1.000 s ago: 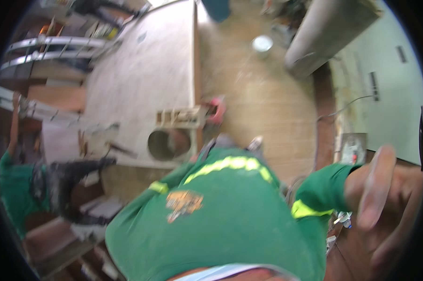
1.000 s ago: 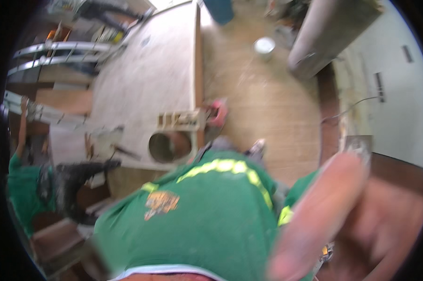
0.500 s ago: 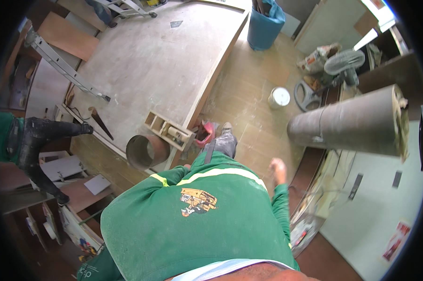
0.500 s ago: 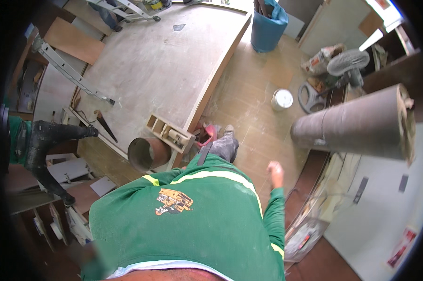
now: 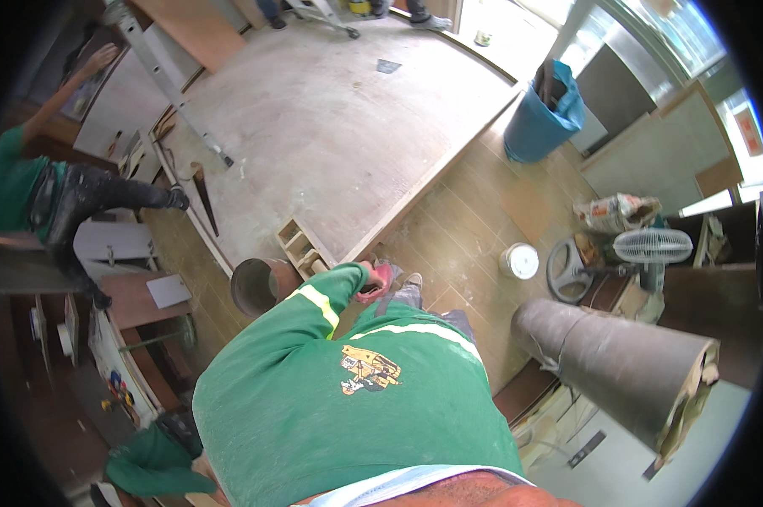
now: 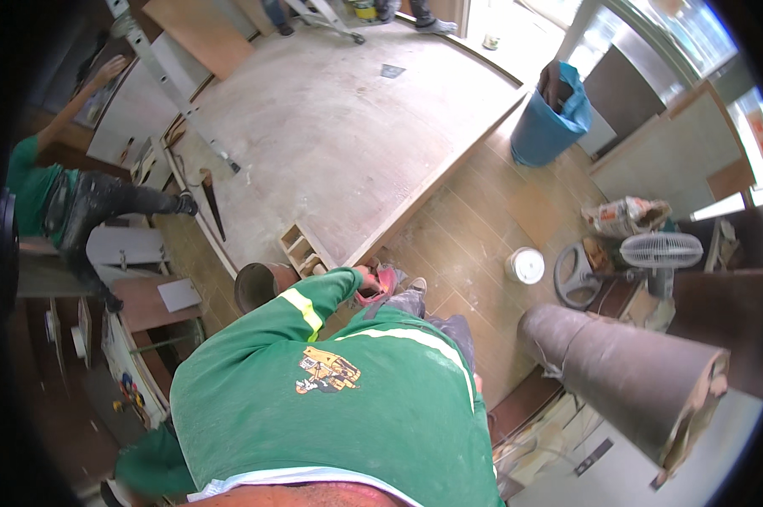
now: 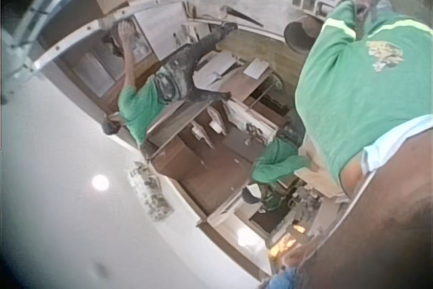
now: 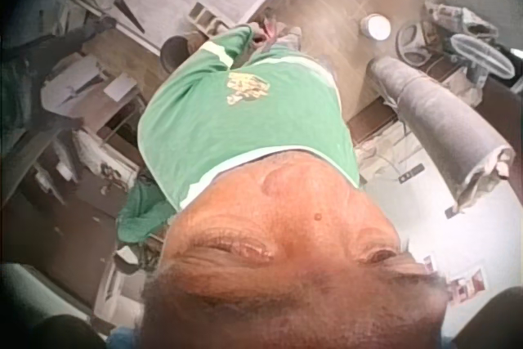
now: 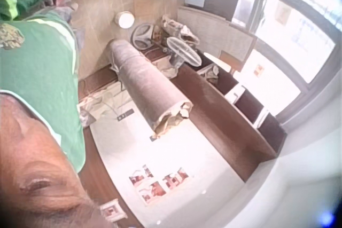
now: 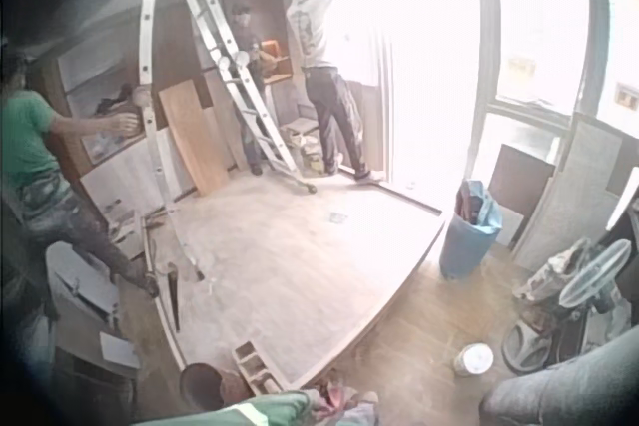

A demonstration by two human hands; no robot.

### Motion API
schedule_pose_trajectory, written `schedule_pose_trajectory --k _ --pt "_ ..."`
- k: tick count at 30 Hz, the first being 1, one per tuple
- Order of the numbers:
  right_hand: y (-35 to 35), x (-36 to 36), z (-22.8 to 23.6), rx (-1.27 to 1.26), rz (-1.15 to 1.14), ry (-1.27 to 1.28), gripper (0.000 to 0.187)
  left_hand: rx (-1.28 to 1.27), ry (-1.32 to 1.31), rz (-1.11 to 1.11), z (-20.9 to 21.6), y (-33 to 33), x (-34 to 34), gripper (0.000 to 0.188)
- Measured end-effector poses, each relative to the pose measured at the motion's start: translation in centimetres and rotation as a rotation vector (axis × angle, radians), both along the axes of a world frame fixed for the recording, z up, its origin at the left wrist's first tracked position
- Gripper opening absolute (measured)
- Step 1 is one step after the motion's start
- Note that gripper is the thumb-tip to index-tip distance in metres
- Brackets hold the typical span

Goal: The person handles large wooden panels and cabinet components in a workshop. They move a large sheet of plywood, measure it with a tape measure, and fit a smaller wooden piece into a cabinet frame.

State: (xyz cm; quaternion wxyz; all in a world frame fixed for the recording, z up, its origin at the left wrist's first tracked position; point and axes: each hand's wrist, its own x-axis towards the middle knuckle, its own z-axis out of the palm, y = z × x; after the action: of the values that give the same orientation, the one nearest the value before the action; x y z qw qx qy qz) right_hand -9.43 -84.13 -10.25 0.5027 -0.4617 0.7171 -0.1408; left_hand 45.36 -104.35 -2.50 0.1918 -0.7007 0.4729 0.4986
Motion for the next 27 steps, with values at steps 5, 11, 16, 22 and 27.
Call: schedule_pose_trajectory --k 5,11,16,22,27 --pt "-19.5 0.0 6.5 0.174 -0.132 -0.174 0.020 -0.149 0.120 0.311 3.0 -5.2 -2.1 0.094" --pt "-32.8 -1.2 8.3 0.217 -0.259 -0.424 0.017 -0.086 0.071 0.535 6.3 -6.0 -7.0 0.087" --pt "-36.3 -4.4 2.9 0.289 0.237 -0.245 0.016 0.046 0.078 0.603 5.2 1.5 -12.2 0.096" --pt "-37.5 -16.1 -12.7 0.227 0.666 -0.084 0.024 0.056 -0.047 0.861 0.6 8.3 -20.4 0.090" --pt "-45.9 -17.7 -3.2 0.259 0.898 -0.045 0.024 0.046 -0.033 1.066 -2.7 9.7 -27.0 0.089"
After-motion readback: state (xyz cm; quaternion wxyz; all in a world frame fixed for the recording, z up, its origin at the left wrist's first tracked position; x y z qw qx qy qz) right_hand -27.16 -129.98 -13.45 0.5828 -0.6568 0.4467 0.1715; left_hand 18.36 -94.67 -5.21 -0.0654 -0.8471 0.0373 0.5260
